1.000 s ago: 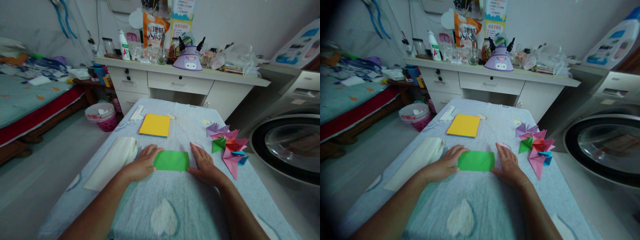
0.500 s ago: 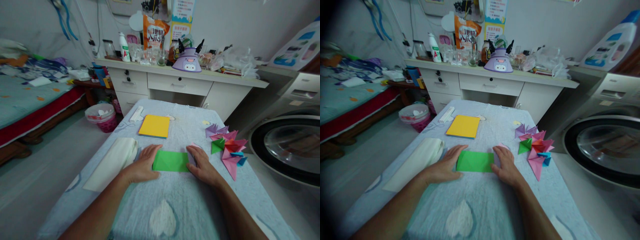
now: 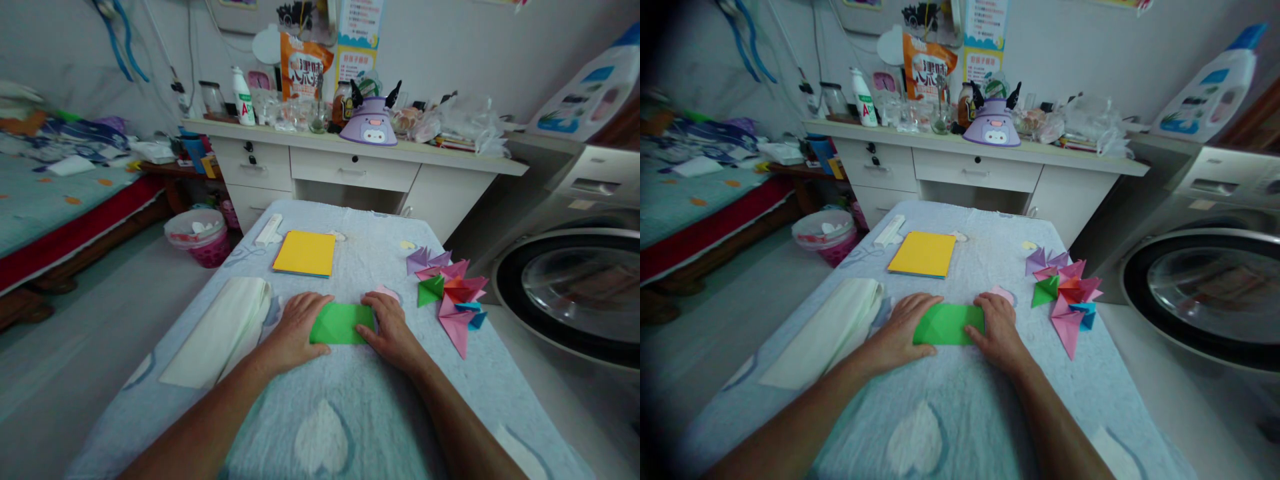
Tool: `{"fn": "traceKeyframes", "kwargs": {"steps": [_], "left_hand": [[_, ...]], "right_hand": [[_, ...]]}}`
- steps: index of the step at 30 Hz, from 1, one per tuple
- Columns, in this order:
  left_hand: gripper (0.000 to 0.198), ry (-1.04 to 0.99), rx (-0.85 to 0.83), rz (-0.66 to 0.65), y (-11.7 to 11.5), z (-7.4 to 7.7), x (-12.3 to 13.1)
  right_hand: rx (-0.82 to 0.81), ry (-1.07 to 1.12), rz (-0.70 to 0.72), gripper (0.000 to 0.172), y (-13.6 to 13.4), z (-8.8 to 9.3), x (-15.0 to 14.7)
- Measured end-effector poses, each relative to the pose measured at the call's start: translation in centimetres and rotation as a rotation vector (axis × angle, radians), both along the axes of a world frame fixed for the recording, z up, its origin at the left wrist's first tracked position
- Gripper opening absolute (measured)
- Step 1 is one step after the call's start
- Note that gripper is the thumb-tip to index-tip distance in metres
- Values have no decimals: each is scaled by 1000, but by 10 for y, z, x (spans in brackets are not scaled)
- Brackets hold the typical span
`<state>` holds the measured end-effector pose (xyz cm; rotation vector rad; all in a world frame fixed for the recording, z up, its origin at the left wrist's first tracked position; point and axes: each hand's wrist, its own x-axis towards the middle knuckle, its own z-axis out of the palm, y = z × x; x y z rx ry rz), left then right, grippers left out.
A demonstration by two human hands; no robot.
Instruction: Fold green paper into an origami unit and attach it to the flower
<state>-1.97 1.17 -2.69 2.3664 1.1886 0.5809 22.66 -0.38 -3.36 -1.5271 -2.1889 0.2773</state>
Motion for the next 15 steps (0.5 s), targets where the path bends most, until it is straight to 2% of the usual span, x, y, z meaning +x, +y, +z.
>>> {"fn": "traceKeyframes", "kwargs": {"steps": [10, 15], "left_hand": [[79, 5, 37, -52, -2, 4, 0], [75, -18, 78, -28, -4, 4, 1]], "right_hand": [[47, 33, -46, 33, 1, 1, -1], [109, 29, -45, 30, -2, 5, -4]]}}
